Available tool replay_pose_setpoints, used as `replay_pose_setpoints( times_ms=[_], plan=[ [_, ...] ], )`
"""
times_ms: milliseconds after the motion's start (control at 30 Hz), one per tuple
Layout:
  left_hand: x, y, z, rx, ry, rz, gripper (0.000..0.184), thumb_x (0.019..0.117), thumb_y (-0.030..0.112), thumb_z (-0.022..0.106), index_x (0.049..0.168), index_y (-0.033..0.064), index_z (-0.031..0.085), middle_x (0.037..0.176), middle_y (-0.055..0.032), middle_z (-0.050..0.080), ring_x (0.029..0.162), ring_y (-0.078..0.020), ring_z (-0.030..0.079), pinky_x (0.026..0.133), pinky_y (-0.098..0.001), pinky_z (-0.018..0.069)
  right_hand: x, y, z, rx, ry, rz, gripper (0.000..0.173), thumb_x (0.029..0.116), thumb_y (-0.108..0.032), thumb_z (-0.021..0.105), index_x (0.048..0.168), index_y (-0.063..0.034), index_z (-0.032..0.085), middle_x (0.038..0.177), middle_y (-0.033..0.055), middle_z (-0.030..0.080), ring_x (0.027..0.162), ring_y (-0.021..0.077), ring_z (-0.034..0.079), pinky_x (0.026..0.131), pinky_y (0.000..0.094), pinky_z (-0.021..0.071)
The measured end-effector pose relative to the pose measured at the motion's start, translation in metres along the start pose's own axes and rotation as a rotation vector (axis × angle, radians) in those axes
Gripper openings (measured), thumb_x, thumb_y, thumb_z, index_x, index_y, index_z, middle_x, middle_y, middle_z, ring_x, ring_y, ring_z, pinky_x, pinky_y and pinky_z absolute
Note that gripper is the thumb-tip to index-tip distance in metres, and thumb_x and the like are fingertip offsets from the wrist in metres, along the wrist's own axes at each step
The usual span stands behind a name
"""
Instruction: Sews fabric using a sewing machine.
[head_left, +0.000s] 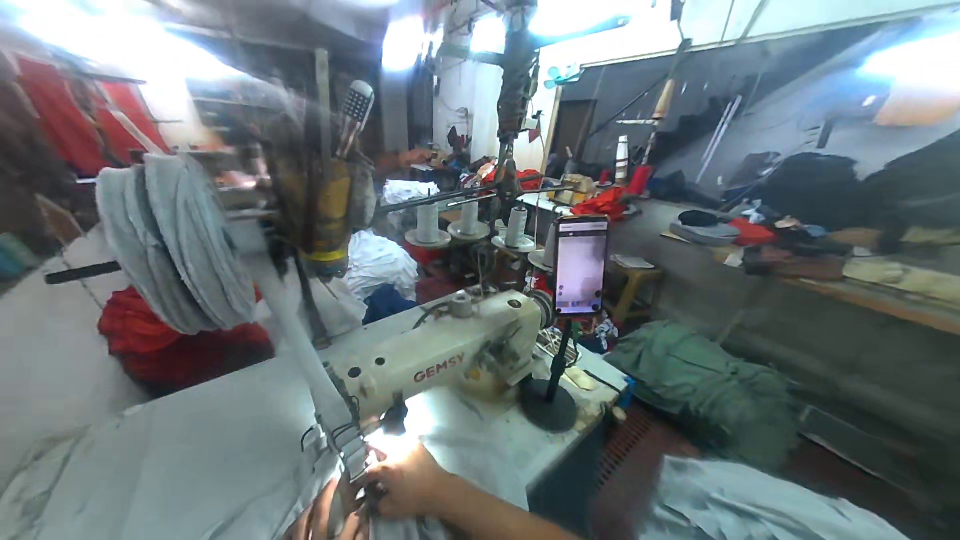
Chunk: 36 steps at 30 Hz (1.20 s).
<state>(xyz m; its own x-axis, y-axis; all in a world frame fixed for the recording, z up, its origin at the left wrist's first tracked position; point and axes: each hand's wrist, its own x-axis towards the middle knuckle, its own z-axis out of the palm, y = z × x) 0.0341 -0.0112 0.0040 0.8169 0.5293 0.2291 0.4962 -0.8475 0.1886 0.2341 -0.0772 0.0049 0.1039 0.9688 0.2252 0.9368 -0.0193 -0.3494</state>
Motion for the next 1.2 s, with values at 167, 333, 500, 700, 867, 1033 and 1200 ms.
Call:
replay_pose_setpoints(
  times_ms=[167, 333, 500, 700, 867, 1033, 1200],
  plan=[
    [0.000, 0.003, -0.004, 0.011, -0.020, 0.017, 0.040, 0.0951, 0.031, 0.064, 0.134, 0.0258, 0.068, 0.162, -0.0135, 0.040, 0.145, -0.0437, 0.038, 0.111, -0.0662, 0.0307, -0.048, -0.078, -0.046, 0.198, -0.088, 0.307, 0.033, 0.0924, -0.028, 0.072, 0.124, -0.0207, 0.074, 0.129, 0.0148, 0.067, 0.106, 0.0357, 0.069, 0.084, 0.0601, 0.0567],
    [0.001, 0.003, 0.013, 0.072, 0.086, -0.025, 0.039, 0.1038, 0.048, 0.042, 0.127, 0.0362, 0.072, 0.157, -0.0047, 0.047, 0.145, -0.0359, 0.041, 0.110, -0.0615, 0.0328, -0.068, -0.053, -0.016, 0.022, 0.007, 0.509, 0.039, 0.0889, -0.030, 0.069, 0.126, -0.0192, 0.070, 0.115, 0.0126, 0.070, 0.099, 0.0319, 0.071, 0.076, 0.0561, 0.0592],
    [0.001, 0.006, 0.005, 0.019, 0.063, -0.003, 0.035, 0.1037, 0.038, 0.050, 0.126, 0.0243, 0.073, 0.156, -0.0111, 0.048, 0.145, -0.0405, 0.040, 0.112, -0.0645, 0.0313, -0.042, -0.087, -0.056, 0.098, -0.153, 0.522, 0.033, 0.0984, -0.028, 0.059, 0.125, -0.0104, 0.069, 0.117, 0.0166, 0.071, 0.102, 0.0380, 0.071, 0.081, 0.0626, 0.0556],
    [0.003, -0.003, 0.000, -0.065, 0.007, 0.009, 0.034, 0.0928, 0.023, 0.061, 0.122, 0.0114, 0.073, 0.157, -0.0040, 0.048, 0.149, -0.0333, 0.036, 0.116, -0.0592, 0.0276, -0.035, -0.109, -0.009, 0.021, 0.045, 0.540, 0.032, 0.0941, -0.026, 0.061, 0.121, -0.0116, 0.071, 0.103, 0.0137, 0.072, 0.085, 0.0319, 0.073, 0.065, 0.0529, 0.0590],
    [0.012, -0.022, -0.005, -0.123, -0.065, 0.118, 0.037, 0.0838, 0.025, 0.076, 0.121, 0.0210, 0.077, 0.157, -0.0093, 0.047, 0.150, -0.0394, 0.032, 0.116, -0.0662, 0.0234, -0.035, -0.086, -0.001, -0.007, 0.110, 0.371, 0.029, 0.0900, -0.022, 0.066, 0.117, -0.0160, 0.073, 0.088, 0.0093, 0.073, 0.076, 0.0291, 0.073, 0.059, 0.0522, 0.0569],
    [0.017, -0.036, 0.007, -0.120, 0.055, 0.207, 0.035, 0.0841, 0.039, 0.074, 0.115, 0.0229, 0.078, 0.151, -0.0089, 0.054, 0.147, -0.0409, 0.037, 0.112, -0.0682, 0.0265, -0.030, -0.057, -0.004, 0.013, 0.021, 0.187, 0.026, 0.0925, -0.020, 0.065, 0.118, -0.0156, 0.071, 0.090, 0.0101, 0.073, 0.081, 0.0305, 0.072, 0.062, 0.0544, 0.0554],
    [0.031, -0.013, 0.000, -0.005, 0.130, 0.047, 0.030, 0.0793, 0.024, 0.078, 0.109, 0.0281, 0.080, 0.139, -0.0126, 0.062, 0.136, -0.0402, 0.051, 0.111, -0.0670, 0.0321, -0.016, -0.036, -0.001, -0.013, -0.013, 0.147, 0.026, 0.0938, -0.022, 0.066, 0.118, -0.0145, 0.070, 0.102, 0.0100, 0.074, 0.090, 0.0311, 0.073, 0.069, 0.0569, 0.0570]
  ],
)
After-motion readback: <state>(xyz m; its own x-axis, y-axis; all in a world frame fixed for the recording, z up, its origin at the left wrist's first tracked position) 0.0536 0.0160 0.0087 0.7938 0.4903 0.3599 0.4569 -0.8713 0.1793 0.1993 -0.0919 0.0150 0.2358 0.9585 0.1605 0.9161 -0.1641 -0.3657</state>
